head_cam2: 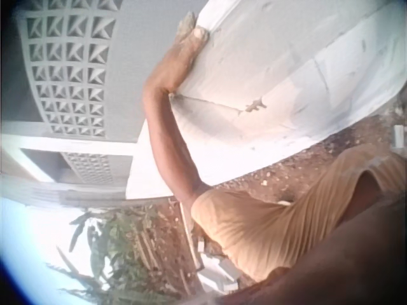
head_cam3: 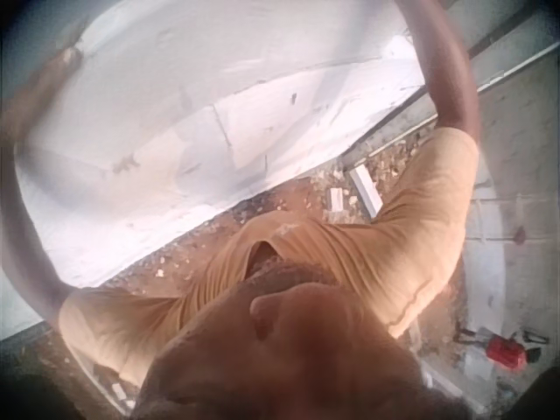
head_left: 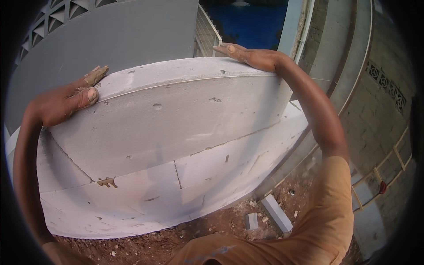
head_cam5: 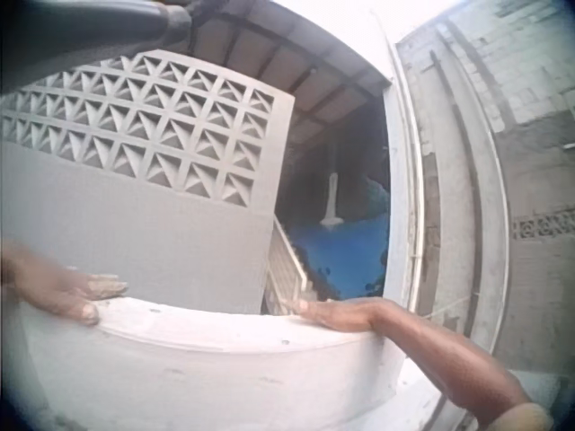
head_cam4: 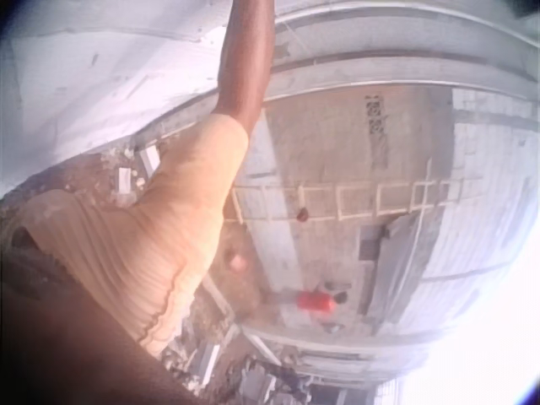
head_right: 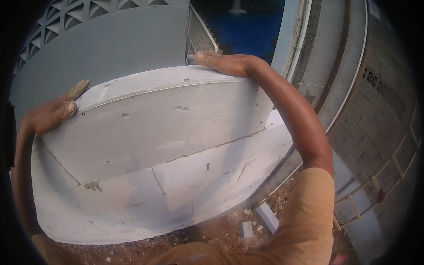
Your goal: The person applies mortar to a low wall using a trowel and bucket, then picks up and places white blocks onto the wall. The person repeats this process, applying mortar and positioning blocks along the wall.
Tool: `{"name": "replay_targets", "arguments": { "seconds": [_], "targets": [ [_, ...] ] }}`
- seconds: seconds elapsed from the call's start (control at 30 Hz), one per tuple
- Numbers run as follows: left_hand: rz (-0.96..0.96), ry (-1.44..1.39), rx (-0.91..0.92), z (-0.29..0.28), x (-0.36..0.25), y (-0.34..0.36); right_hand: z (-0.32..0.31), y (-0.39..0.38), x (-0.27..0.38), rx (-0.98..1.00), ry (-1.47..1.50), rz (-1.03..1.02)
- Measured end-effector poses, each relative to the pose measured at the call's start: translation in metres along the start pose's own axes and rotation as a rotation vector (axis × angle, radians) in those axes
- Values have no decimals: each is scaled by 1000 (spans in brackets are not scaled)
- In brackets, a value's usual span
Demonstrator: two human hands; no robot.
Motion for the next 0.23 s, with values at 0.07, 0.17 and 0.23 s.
{"name": "replay_targets", "arguments": {
  "seconds": [0.07,0.17,0.23],
  "targets": [
    [24,-7,-9,-2,4,-3,20,-4,21,78,-17,0],
    [241,-109,-35,-2,7,0,-16,-21,19,-171,2,-15],
    [154,-5,-93,-13,6,-7,-27,10,55,-234,58,-135]
  ]
}}
Point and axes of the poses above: each hand's wrist, its own y-axis towards the middle knuckle, its own z-axis out of the palm, x = y × z, the point moved 3 cm from there along y, towards the middle knuckle, and after that the axes turned 9 degrees about -y, right-handed, at the moved point
